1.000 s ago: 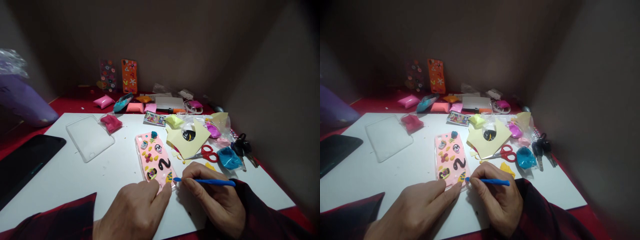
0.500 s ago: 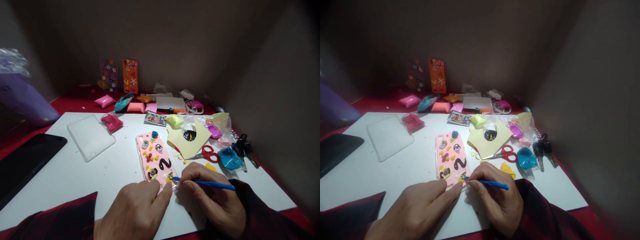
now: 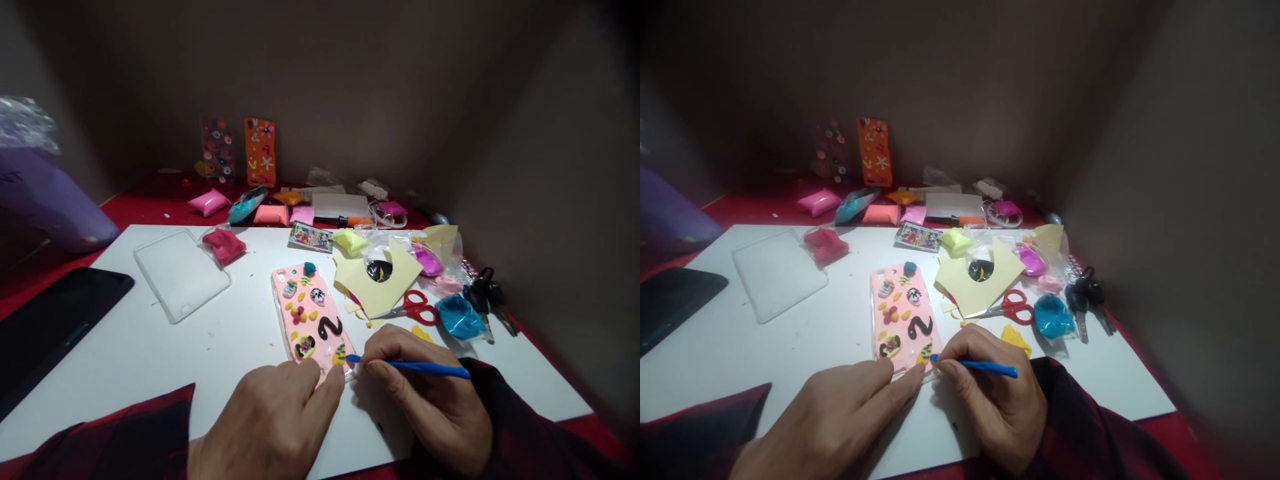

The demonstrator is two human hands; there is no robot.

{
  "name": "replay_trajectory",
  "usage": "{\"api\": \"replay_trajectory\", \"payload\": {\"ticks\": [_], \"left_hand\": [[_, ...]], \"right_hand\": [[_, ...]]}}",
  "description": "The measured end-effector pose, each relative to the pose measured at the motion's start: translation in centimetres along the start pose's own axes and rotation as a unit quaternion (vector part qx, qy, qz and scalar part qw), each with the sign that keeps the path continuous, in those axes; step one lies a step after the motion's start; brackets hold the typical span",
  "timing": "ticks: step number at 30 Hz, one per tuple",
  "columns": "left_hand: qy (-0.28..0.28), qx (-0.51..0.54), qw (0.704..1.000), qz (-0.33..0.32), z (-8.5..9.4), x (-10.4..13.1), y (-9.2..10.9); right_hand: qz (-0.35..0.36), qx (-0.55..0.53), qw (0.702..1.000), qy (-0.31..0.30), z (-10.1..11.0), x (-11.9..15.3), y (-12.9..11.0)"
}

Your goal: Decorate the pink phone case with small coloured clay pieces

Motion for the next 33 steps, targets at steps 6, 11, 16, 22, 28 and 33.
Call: {"api": "replay_trajectory", "payload": {"ticks": [6,11,16,22,28,33], "left_hand": [[0.012,-0.005,1.000,0.000,-0.02,-0.05,0.02],[0.003,-0.010,1.000,0.006,-0.14,0.07,0.00],[-0.005,0.003,1.000,-0.003,-0.28,-0.03,-0.06],[0.002,-0.004,1.000,0.005,-0.47,0.17,-0.16],[-0.004,-0.006,1.000,0.010,-0.70,-0.17,-0.22],[-0.007,0.004,1.000,0.006,-0.38,-0.16,-0.12]], "right_hand": [[0.003,-0.003,1.000,0.008,0.14,-0.04,-0.22],[0.003,-0.001,1.000,0.009,0.14,-0.02,-0.12],[0.009,-0.004,1.000,-0.005,-0.02,0.00,-0.20],[-0.032,-0.004,0.999,0.031,0.51,0.04,0.03],[0.029,-0.038,0.998,0.036,0.66,-0.09,-0.40],[0.031,-0.072,0.995,0.065,0.94,-0.05,0.21]]}}
Point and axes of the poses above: each hand's wrist, its own x-axis away from the middle knuckle, its own z-axis out of the back of the hand, y = z × x, the point moved 8 cm from there along -x, towards the middle knuckle, and after that the axes turned 1 degree about -z, right-handed, at the moved point
